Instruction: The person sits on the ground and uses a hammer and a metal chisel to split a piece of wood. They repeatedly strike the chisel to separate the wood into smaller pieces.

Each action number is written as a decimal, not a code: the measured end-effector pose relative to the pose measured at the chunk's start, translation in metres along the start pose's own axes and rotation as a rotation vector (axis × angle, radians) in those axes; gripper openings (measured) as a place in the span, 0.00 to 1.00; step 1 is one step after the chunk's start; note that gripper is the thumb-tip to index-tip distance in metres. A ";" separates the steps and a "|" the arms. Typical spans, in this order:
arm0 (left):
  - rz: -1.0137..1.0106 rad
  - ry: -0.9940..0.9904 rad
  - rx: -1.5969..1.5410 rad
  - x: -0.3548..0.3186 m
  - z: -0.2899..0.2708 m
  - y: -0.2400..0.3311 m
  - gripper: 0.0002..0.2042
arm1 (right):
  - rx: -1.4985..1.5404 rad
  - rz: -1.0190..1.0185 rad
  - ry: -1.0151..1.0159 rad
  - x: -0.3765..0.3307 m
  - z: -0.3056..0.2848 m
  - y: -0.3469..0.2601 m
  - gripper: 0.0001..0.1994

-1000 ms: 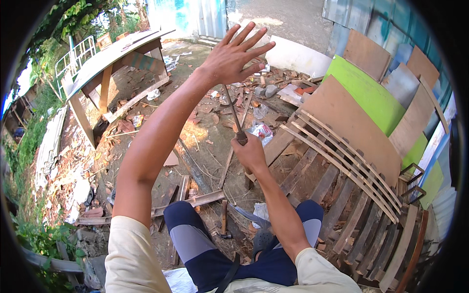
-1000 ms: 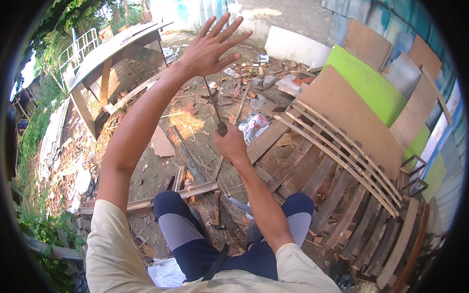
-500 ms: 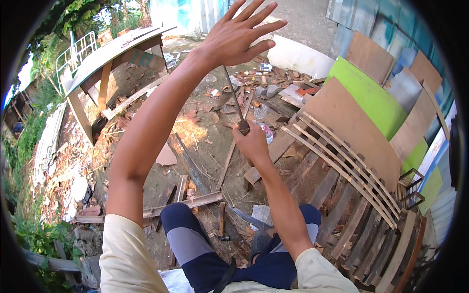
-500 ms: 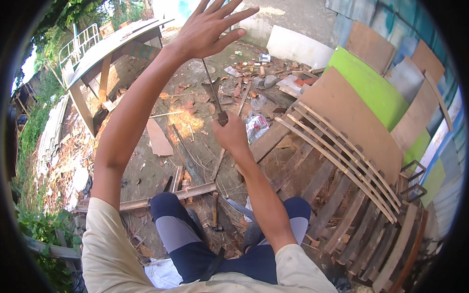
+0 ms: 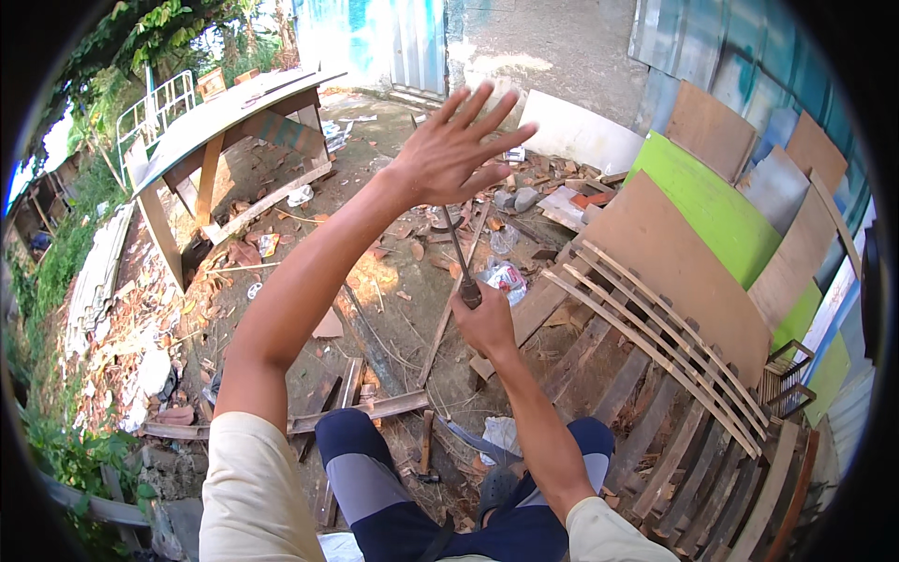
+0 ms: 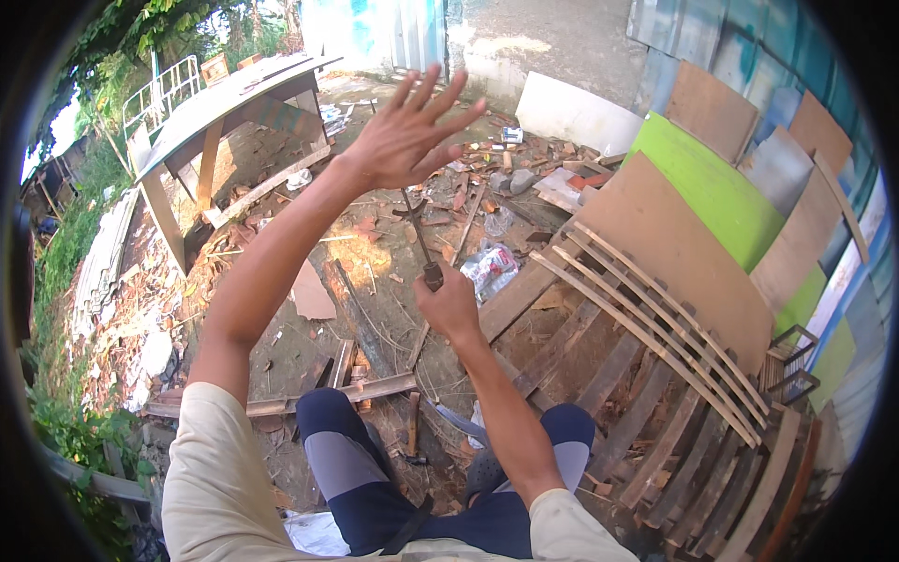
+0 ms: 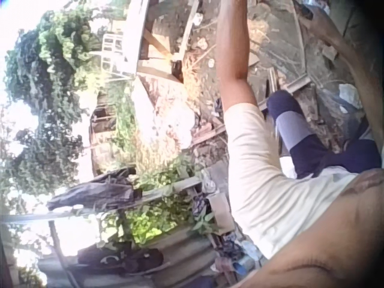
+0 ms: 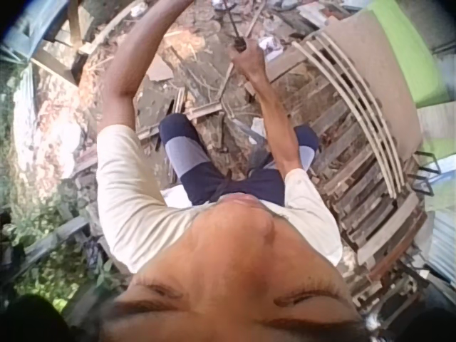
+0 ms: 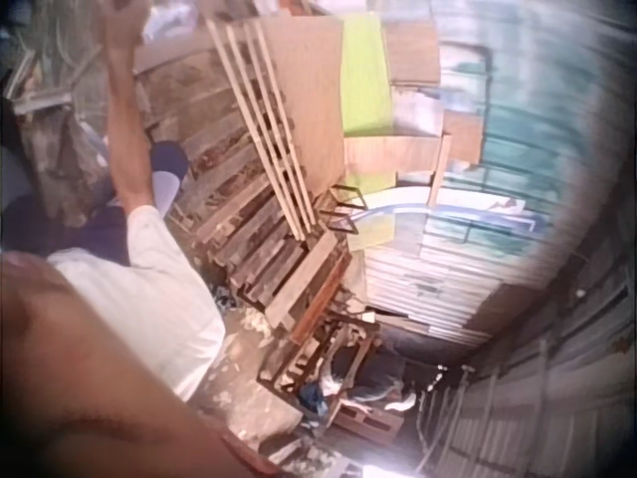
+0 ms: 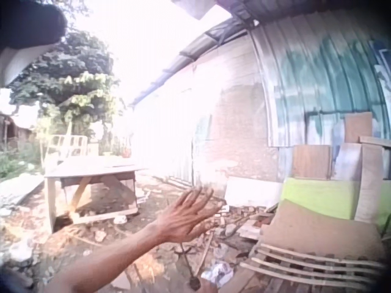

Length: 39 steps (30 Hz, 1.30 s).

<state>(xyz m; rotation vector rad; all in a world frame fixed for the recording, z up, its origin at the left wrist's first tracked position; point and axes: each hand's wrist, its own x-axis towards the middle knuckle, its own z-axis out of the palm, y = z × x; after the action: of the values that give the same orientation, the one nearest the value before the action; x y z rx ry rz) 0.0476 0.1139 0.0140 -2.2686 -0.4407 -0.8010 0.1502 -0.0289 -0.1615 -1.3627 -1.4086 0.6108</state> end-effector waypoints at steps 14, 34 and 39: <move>0.064 0.111 0.027 0.057 -0.069 0.043 0.30 | -0.096 0.057 -0.065 0.001 -0.017 0.006 0.12; -0.035 0.137 -0.008 -0.007 -0.044 0.007 0.20 | -0.043 0.015 -0.020 -0.010 -0.004 0.019 0.13; -0.619 0.578 -0.387 -0.056 -0.059 0.057 0.12 | 0.028 0.107 -0.059 -0.015 -0.005 0.026 0.14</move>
<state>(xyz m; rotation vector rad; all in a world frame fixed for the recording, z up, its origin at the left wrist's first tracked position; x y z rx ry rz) 0.0097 0.0272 -0.0165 -2.0917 -0.7673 -1.9280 0.1622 -0.0387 -0.1876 -1.4145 -1.3749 0.7435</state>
